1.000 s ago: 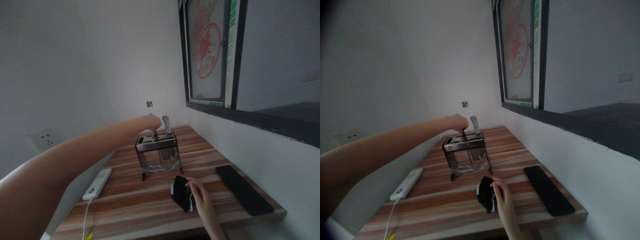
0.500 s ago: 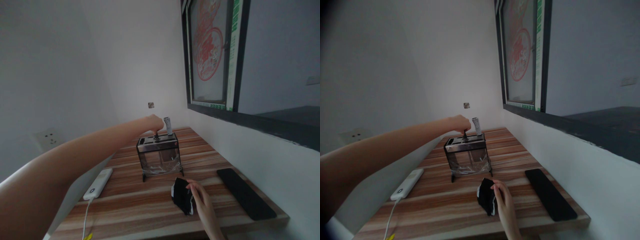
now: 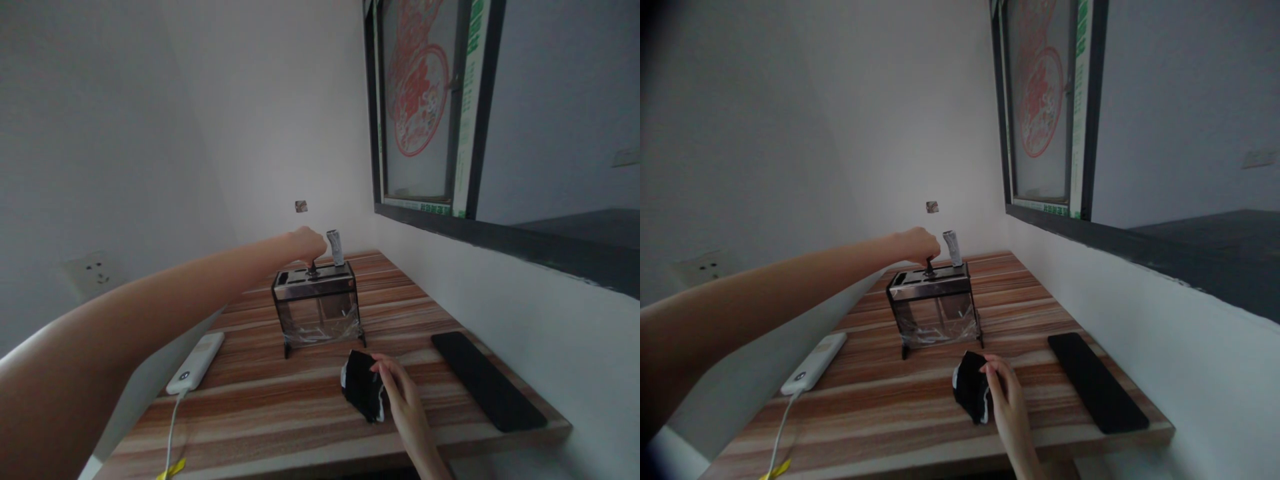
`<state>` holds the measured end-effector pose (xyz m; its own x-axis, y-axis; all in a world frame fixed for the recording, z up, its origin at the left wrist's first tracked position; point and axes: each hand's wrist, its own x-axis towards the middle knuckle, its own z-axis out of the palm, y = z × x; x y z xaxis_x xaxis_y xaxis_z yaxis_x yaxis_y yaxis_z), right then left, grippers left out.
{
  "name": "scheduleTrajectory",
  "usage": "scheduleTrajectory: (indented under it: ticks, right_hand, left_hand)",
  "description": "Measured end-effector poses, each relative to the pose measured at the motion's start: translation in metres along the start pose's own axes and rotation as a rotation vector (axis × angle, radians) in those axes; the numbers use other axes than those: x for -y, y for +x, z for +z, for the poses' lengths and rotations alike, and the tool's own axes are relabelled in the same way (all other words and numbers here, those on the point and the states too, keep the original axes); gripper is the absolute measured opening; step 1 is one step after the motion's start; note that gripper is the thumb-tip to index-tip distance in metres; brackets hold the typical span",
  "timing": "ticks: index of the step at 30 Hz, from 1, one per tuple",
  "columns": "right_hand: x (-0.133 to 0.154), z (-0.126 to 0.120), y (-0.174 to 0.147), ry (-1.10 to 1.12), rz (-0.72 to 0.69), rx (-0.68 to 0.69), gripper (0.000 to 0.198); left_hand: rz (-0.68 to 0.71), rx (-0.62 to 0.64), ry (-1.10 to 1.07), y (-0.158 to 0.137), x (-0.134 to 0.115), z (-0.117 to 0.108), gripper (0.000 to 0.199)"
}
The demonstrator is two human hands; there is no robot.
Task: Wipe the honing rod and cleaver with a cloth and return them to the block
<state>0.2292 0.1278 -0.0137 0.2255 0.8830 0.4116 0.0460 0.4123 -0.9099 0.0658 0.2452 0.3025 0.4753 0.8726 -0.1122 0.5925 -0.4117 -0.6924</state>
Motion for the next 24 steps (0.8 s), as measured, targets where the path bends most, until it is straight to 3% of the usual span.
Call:
scheduleTrajectory:
  ticks: [5,8,12,14,16,18,20,22,24]
  right_hand:
    - [-0.003,0.000,0.000,0.015,0.029,0.020,0.040]
    - [-0.001,0.000,0.000,0.026,0.037,0.016,0.041]
    - [0.003,0.000,0.001,0.034,0.051,0.019,0.042]
    - [0.005,-0.001,0.002,0.027,0.056,0.013,0.044]
    - [0.007,-0.001,0.002,0.021,0.066,0.001,0.045]
    - [0.009,0.001,0.002,0.027,0.090,-0.010,0.044]
    - [0.011,0.008,-0.001,0.044,0.124,-0.007,0.042]
    - [0.014,0.020,-0.004,0.071,0.150,0.017,0.041]
    - [0.019,0.034,-0.006,0.110,0.154,0.050,0.038]
  left_hand:
    - [0.013,-0.113,-0.020,-0.007,0.000,0.003,0.018]
    - [0.017,-0.202,-0.045,-0.026,-0.002,0.000,0.024]
    - [0.098,-0.498,-0.338,-0.069,-0.035,0.011,0.024]
    - [0.154,-0.571,-0.645,-0.086,-0.070,0.036,0.023]
    - [0.237,-0.507,-0.973,-0.094,-0.115,0.077,0.022]
    - [0.106,-0.519,-1.252,-0.090,-0.159,0.125,0.022]
    - [-0.051,-0.521,-1.510,-0.080,-0.192,0.168,0.038]
    - [-0.126,-0.481,-1.799,-0.071,-0.209,0.197,0.046]
    - [-0.138,-0.413,-1.985,-0.065,-0.211,0.210,0.057]
